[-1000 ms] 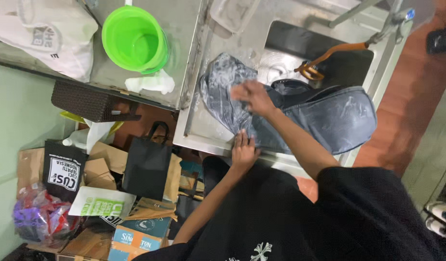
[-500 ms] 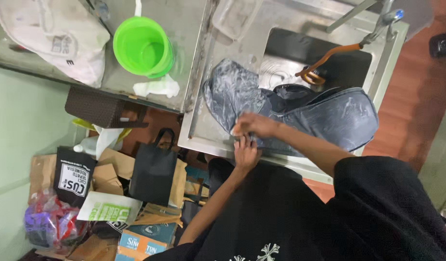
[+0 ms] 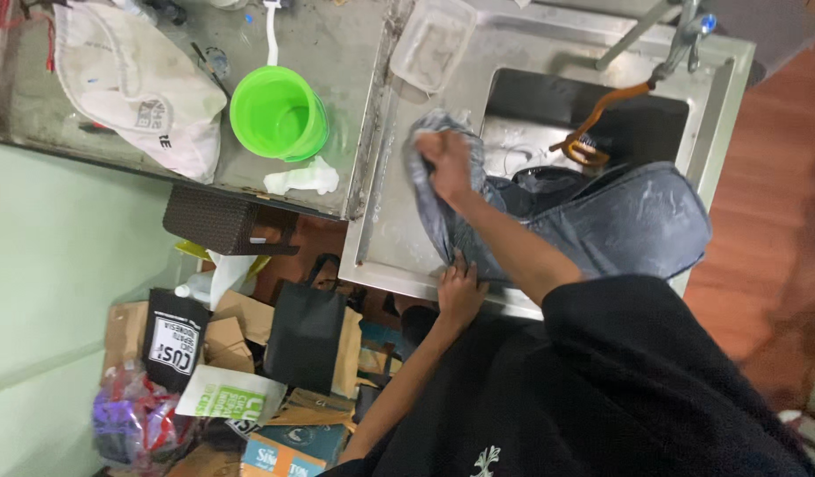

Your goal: The person cleans a gray bag by applying soap with a brush and scrubbing the surface of the bag at a sink.

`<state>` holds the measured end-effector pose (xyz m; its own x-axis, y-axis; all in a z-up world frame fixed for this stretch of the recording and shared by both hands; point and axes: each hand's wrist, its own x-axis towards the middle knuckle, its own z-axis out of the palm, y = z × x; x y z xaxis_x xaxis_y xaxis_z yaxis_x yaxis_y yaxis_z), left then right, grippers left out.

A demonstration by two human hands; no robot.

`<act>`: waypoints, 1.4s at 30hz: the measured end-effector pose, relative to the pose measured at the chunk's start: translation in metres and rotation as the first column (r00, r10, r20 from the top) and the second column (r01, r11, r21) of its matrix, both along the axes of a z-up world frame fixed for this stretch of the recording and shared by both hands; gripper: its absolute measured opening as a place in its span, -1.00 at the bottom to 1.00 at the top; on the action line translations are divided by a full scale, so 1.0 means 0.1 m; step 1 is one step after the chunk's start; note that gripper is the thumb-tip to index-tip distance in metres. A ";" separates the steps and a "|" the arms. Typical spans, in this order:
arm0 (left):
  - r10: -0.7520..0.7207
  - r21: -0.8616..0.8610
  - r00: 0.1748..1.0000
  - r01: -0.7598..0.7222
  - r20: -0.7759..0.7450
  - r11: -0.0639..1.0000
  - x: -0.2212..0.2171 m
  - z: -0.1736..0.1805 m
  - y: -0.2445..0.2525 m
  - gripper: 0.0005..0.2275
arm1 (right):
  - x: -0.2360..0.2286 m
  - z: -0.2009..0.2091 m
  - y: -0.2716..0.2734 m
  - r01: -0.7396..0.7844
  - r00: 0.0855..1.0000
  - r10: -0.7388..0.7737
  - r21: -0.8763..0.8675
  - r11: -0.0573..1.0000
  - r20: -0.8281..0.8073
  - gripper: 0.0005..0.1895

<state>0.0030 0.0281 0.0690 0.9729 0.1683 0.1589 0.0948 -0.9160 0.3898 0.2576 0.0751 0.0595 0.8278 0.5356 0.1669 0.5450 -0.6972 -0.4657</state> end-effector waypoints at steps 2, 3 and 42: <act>0.015 0.069 1.000 -0.013 -0.025 0.998 0.02 -0.06 -0.02 -0.58 | -0.04 -0.57 0.08 -0.513 0.855 0.513 0.250 0.821 0.071 -0.23; 0.002 0.065 1.000 0.000 -0.023 0.998 -0.03 0.05 -0.04 -0.58 | 0.05 -0.56 -0.06 -0.503 0.862 0.502 0.246 0.829 0.071 -0.23; 0.683 -0.865 0.660 -0.495 -0.314 0.081 2.24 1.25 1.59 -0.22 | -1.26 0.64 -0.57 0.640 0.727 -0.249 0.500 0.583 -0.640 -0.36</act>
<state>0.2274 0.1871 0.1936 0.4690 0.7930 -0.3888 0.2958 0.2737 0.9152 0.1314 0.0183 0.1234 0.9862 -0.0227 -0.1643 -0.1656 -0.1823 -0.9692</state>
